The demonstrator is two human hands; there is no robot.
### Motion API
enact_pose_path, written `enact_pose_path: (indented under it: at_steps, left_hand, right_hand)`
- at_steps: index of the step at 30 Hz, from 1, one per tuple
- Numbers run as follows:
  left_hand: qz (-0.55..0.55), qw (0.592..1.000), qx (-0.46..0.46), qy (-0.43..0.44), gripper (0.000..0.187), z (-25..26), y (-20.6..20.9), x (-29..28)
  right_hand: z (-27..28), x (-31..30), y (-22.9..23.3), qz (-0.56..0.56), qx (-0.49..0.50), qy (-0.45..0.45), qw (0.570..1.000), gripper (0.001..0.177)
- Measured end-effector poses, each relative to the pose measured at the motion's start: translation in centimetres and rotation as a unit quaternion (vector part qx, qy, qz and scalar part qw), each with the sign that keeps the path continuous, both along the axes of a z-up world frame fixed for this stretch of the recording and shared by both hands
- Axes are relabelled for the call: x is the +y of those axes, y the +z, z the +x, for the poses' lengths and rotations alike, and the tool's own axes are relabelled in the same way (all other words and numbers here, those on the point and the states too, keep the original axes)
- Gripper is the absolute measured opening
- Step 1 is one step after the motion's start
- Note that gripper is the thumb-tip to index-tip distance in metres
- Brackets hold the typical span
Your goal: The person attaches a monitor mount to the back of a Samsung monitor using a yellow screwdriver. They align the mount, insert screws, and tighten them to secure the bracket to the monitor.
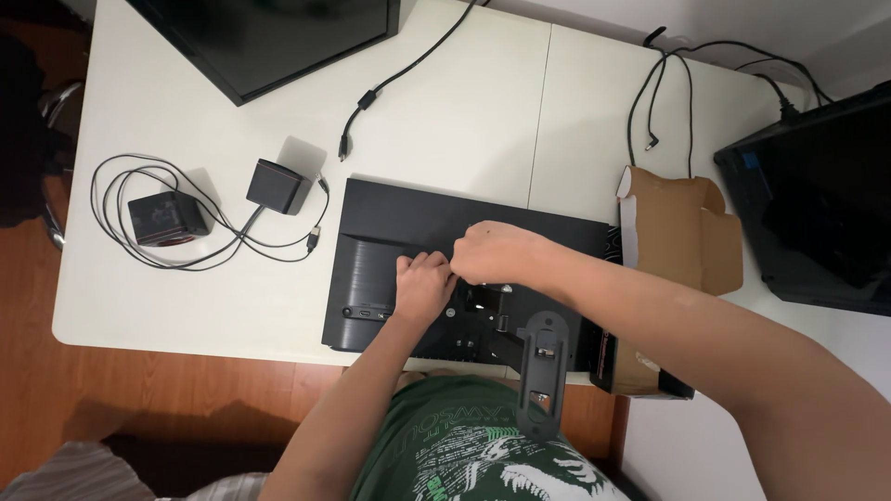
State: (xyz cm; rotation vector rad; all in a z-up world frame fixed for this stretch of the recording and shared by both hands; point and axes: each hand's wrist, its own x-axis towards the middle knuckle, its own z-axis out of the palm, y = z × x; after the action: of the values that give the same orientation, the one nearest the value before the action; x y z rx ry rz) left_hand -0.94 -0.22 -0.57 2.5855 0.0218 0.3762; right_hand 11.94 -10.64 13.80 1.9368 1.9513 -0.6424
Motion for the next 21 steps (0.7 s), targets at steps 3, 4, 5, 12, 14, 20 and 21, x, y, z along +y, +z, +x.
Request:
enact_pose_path:
  at_steps: [3, 4, 5, 12, 14, 20, 21]
  left_hand:
    - [0.008, 1.000, 0.008, 0.004, 0.011, 0.1, -0.4, 0.0]
    - [0.005, 1.000, 0.019, -0.003, 0.011, 0.1, -0.1, 0.0]
    - [0.002, 1.000, 0.028, -0.010, 0.012, 0.1, 0.2, 0.1]
    - [0.031, 0.999, 0.044, 0.007, 0.012, 0.7, -0.8, -0.4]
    - [0.061, 0.998, 0.011, 0.009, 0.007, 0.8, -2.1, -0.6]
    - [0.044, 0.999, -0.012, -0.009, 0.010, 0.8, -0.3, -0.3]
    - [0.043, 0.999, -0.009, -0.010, 0.010, 0.7, -0.2, -0.4]
  right_hand:
    - [-0.2, -0.1, -0.6, 0.054, 0.013, -0.006, 0.998, 0.016]
    - [-0.5, 0.1, -0.5, 0.028, 0.026, -0.034, 0.999, 0.015]
    - [-0.7, 0.2, -0.3, 0.000, 0.038, -0.063, 0.997, 0.014]
    - [-1.2, -0.5, -2.0, 0.069, 0.041, -0.147, 0.986, 0.011]
    - [-1.3, -0.4, -2.1, 0.085, 0.042, -0.176, 0.980, 0.012]
    - [-0.4, -0.4, 1.6, 0.163, 0.050, -0.036, 0.985, 0.031]
    - [-0.4, -0.4, 1.4, 0.162, 0.052, -0.037, 0.985, 0.031]
